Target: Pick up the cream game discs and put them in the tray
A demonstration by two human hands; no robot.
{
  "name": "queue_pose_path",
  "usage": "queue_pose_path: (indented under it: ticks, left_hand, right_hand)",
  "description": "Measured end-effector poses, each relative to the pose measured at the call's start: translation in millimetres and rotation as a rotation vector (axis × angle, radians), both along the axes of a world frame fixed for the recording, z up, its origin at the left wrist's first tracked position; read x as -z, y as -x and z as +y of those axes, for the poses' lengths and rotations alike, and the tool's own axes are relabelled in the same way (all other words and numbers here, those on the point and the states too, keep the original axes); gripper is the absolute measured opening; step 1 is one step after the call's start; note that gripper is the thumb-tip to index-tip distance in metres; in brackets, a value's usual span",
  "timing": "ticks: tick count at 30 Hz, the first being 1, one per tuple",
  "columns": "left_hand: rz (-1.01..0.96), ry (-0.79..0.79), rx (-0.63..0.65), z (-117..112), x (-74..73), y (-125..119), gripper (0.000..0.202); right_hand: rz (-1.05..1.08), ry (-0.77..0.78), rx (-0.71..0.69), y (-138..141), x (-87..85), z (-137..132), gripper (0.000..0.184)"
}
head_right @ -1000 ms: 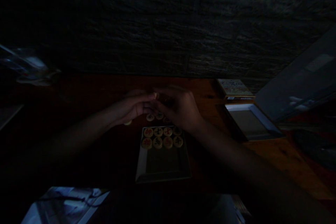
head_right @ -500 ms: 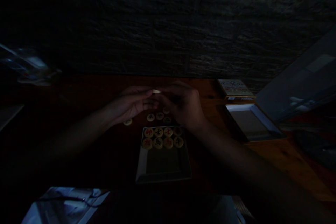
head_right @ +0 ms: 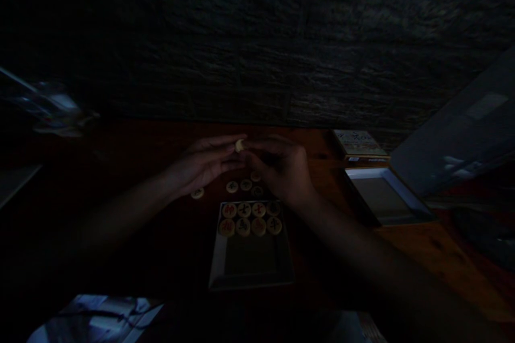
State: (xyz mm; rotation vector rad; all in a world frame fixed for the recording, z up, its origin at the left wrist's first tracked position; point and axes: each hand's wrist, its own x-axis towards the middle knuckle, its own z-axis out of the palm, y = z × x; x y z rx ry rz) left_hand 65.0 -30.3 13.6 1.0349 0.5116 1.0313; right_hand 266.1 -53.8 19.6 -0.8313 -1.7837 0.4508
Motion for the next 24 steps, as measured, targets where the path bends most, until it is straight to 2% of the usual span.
queue_pose_path:
  ticks: [4,10,14,24]
  left_hand:
    - [0.016,-0.020,-0.012,-2.6,-0.9,-2.2,0.028]
    - [0.098,-0.064,-0.106,-4.3,-1.0,-4.4,0.028]
    - [0.151,-0.081,-0.165,-2.9,1.5,-2.5,0.030]
    - [0.271,-0.202,-0.217,-6.1,2.0,-1.0,0.044]
  right_hand:
    - [0.001,0.120,0.069,1.2,0.4,-2.1,0.026]
    - [0.114,0.330,-0.036,5.8,-3.6,-3.7,0.035]
    - [0.259,0.483,-0.048,8.9,-6.2,-2.8,0.037]
    - [0.335,0.543,-0.056,8.6,-5.7,-0.5,0.033]
